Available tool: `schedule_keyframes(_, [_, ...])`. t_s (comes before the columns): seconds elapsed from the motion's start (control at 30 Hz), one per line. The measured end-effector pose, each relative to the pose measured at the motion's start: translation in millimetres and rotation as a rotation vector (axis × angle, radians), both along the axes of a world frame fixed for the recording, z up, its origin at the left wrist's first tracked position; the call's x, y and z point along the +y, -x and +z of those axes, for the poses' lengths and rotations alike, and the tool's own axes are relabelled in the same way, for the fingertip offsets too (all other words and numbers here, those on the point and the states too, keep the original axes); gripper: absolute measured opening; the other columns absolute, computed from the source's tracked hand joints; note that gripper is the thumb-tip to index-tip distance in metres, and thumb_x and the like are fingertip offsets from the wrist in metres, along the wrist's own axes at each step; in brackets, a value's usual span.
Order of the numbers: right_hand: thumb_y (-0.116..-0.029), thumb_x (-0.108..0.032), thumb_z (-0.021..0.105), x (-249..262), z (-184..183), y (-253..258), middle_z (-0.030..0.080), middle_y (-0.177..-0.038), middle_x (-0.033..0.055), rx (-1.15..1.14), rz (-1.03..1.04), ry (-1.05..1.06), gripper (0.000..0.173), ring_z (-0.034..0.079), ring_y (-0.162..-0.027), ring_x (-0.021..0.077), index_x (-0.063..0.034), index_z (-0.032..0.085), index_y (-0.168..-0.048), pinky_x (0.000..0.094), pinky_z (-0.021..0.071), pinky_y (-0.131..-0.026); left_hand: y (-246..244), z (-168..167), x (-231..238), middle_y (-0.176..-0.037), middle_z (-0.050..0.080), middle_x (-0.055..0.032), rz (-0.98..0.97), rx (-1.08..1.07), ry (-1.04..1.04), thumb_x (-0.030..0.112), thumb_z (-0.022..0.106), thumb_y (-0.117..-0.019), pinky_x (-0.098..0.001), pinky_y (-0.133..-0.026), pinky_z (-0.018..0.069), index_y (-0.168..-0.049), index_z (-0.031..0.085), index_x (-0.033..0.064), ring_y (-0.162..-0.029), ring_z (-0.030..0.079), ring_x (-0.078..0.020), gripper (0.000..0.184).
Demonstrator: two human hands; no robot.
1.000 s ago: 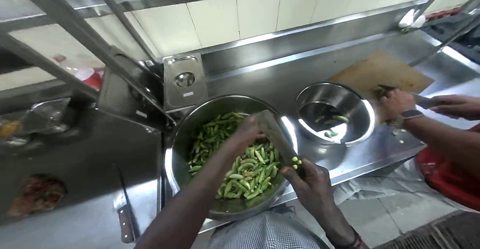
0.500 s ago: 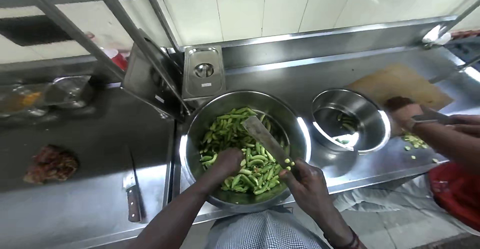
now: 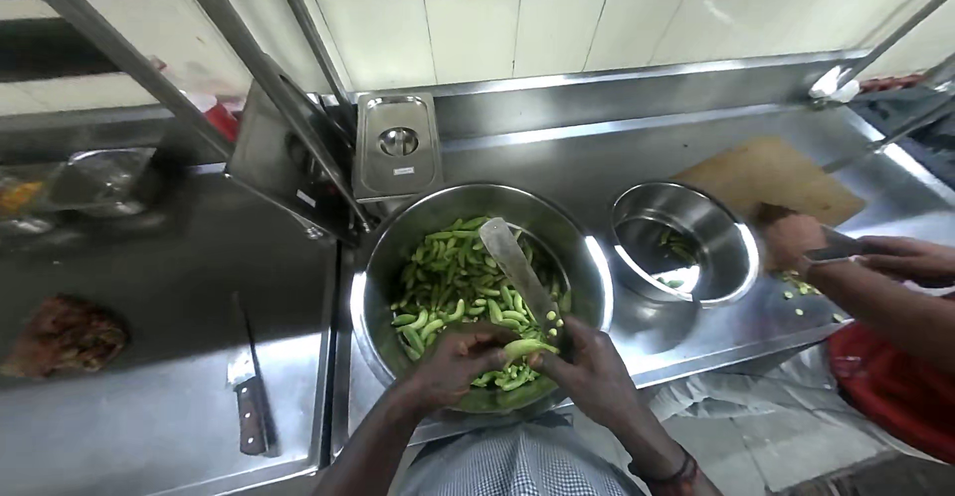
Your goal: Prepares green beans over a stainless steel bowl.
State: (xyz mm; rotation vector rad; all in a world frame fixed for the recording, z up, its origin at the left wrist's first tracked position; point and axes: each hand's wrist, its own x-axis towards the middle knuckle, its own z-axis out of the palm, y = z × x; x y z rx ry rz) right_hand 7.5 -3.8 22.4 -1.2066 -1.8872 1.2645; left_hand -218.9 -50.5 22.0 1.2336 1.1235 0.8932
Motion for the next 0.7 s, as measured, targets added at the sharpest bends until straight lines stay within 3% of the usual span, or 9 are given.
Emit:
schedule_keyframes(0.07, [-0.0872,-0.050,0.075,-2,2,4,0.064,-0.070,-0.0034,0.024,0.010,0.005,0.037,0.061,-0.060,0.0085,-0.0152,0.068,-0.096,0.0279,0.0528,-0.056,-3,1,0,-0.101,0.071,-0.0052,0.000,-0.025,0.012,0.000,0.061,-0.0971,-0.0277,-0.081,0.0569,-0.114,0.073,0.0046,-0.088,0.067,-0.0117,0.021])
schedule_keyframes(0.17, [-0.0879,-0.053,0.073,-4,2,7,0.063,-0.068,-0.0056,0.020,0.005,-0.079,0.038,0.059,-0.058,0.0061,-0.0159,0.068,-0.095,0.0262,0.0522,-0.054,-4,0,-2,-0.110,0.071,-0.0055,-0.027,-0.053,0.011,0.000,0.061,-0.0971,-0.0295,-0.085,0.0574,-0.126,0.070,0.0113,-0.094,0.067,-0.0140,0.032])
schedule_keyframes(0.23, [-0.0882,-0.055,0.071,-5,1,8,0.058,-0.064,-0.0068,0.005,-0.011,-0.148,0.040,0.055,-0.054,0.0043,-0.0158,0.067,-0.091,0.0239,0.0482,-0.050,-7,2,-5,-0.112,0.071,-0.0033,-0.034,-0.029,0.007,0.001,0.062,-0.0975,-0.0293,-0.086,0.0582,-0.127,0.070,0.0141,-0.096,0.068,-0.0129,0.033])
schedule_keyframes(0.33, [-0.0896,-0.061,0.067,-5,-1,7,0.051,-0.059,-0.0073,-0.033,-0.031,-0.200,0.045,0.047,-0.048,0.0045,-0.0167,0.064,-0.086,0.0240,0.0422,-0.045,-10,2,-9,-0.114,0.071,-0.0030,-0.030,-0.026,-0.031,0.003,0.064,-0.0969,-0.0293,-0.085,0.0596,-0.124,0.070,0.0108,-0.094,0.069,-0.0126,0.029])
schedule_keyframes(0.57, [-0.0933,-0.063,0.061,-10,-8,12,0.053,-0.059,-0.0075,-0.030,-0.025,-0.196,0.048,0.049,-0.049,0.0041,-0.0171,0.067,-0.084,0.0251,0.0438,-0.046,-23,5,-8,-0.100,0.070,-0.0047,0.172,-0.011,-0.013,0.002,0.066,-0.0947,-0.0312,-0.079,0.0596,-0.112,0.069,0.0100,-0.086,0.069,-0.0152,0.019])
schedule_keyframes(0.7, [-0.0875,-0.070,0.062,-6,-7,6,0.056,-0.064,-0.0067,-0.174,-0.012,-0.273,0.053,0.055,-0.055,0.0074,-0.0173,0.066,-0.088,0.0325,0.0498,-0.051,-20,2,-4,-0.106,0.067,-0.0169,0.348,-0.435,0.148,-0.008,0.056,-0.0943,-0.0374,-0.074,0.0607,-0.121,0.063,0.0020,-0.083,0.068,-0.0231,0.029])
